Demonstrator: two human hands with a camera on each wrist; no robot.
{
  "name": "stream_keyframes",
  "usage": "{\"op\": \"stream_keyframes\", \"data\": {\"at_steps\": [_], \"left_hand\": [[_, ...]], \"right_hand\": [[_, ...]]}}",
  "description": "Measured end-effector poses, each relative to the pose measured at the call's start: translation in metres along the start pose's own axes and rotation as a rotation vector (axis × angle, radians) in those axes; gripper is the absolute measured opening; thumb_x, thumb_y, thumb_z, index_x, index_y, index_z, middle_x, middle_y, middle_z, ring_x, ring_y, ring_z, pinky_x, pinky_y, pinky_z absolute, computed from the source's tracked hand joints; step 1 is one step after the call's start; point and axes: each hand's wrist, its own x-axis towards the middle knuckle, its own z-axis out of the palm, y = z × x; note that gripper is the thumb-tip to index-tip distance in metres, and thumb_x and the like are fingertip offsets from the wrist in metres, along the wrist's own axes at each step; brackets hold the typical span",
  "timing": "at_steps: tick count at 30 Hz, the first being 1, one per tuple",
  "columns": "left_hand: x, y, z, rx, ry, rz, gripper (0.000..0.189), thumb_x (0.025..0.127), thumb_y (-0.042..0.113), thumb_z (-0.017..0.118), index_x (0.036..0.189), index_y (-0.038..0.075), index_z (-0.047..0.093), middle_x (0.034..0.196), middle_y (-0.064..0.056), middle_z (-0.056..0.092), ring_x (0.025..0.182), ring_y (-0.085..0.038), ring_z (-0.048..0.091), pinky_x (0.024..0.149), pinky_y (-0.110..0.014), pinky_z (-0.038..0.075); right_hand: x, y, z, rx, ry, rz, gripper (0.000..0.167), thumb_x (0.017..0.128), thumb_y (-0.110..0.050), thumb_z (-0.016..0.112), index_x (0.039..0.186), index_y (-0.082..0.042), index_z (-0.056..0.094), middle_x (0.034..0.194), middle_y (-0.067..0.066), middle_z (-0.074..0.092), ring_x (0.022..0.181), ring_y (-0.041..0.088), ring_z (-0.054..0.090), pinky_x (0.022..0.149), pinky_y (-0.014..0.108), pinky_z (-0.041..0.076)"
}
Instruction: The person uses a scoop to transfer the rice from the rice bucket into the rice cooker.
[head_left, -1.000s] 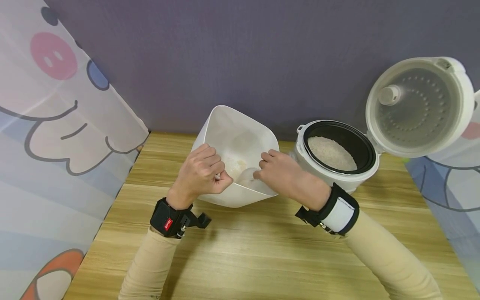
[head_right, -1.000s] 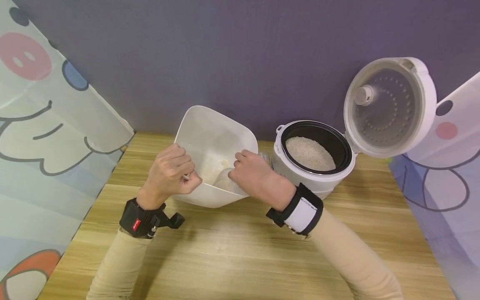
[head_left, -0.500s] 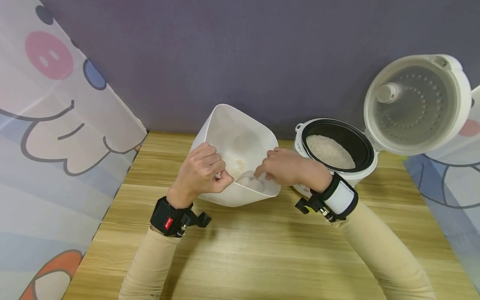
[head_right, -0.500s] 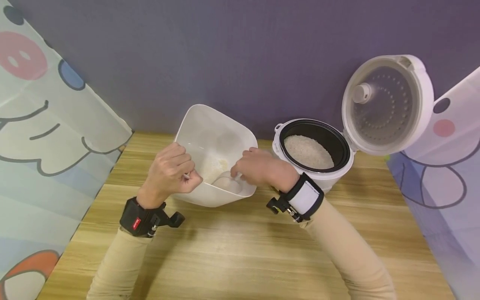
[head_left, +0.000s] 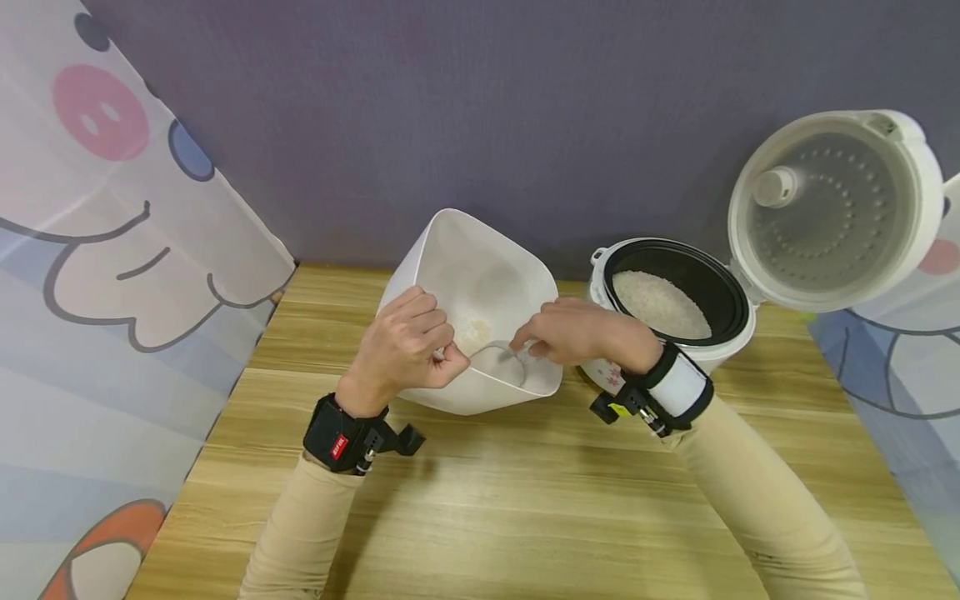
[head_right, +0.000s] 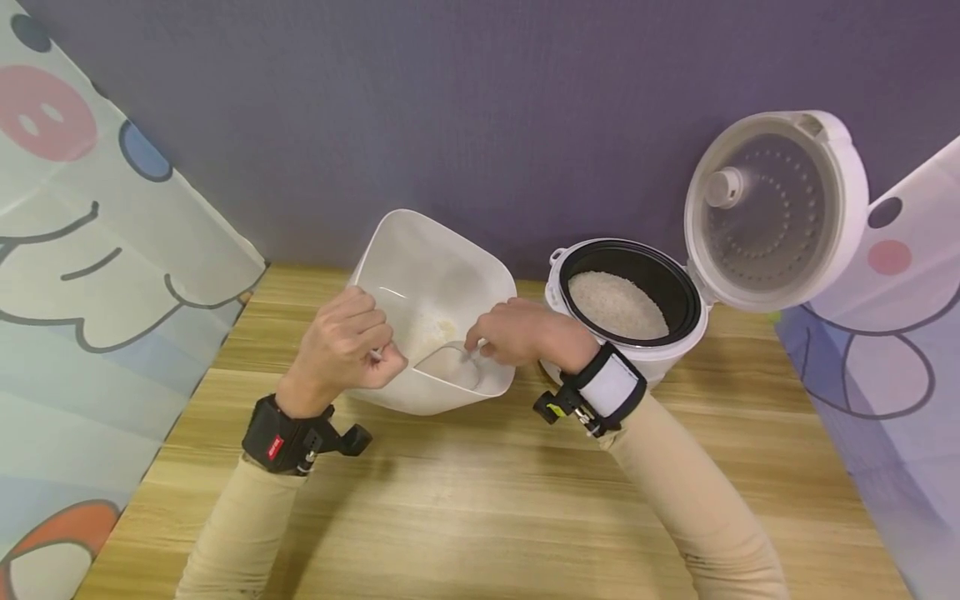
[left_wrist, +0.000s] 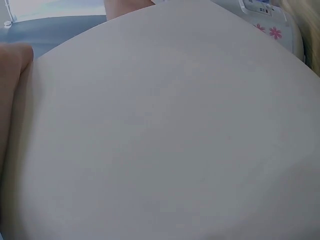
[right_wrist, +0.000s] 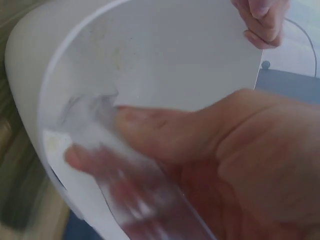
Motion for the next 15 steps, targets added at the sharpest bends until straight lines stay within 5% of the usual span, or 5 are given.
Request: {"op": "stream_keyframes", "data": {"at_steps": [7,15], "left_hand": [[-0.002,-0.002,-0.002,-0.018,0.01,-0.005,0.021,0.067,0.007,0.044,0.05,0.012,0.032,0.048,0.001,0.028,0.051,-0.017,0.029,0.056,-0.03,0.032],[-0.002,-0.001,-0.003,-0.015,0.002,-0.008,0.021,0.068,0.007,0.045,0.051,0.013,0.033,0.049,0.002,0.028,0.053,-0.017,0.031,0.057,-0.03,0.034]], "right_hand": [[0.01,0.003,0.002,0.201,-0.041,-0.03,0.034,0.106,-0.013,0.056,0.137,-0.011,0.067,0.122,0.006,0.073,0.087,0.012,0.06,0.076,0.029,0.047],[0.024,0.0,0.013,0.371,-0.055,-0.08,0.039,0.108,-0.018,0.05,0.146,-0.009,0.059,0.087,0.001,0.07,0.075,0.009,0.058,0.071,0.027,0.044]]}}
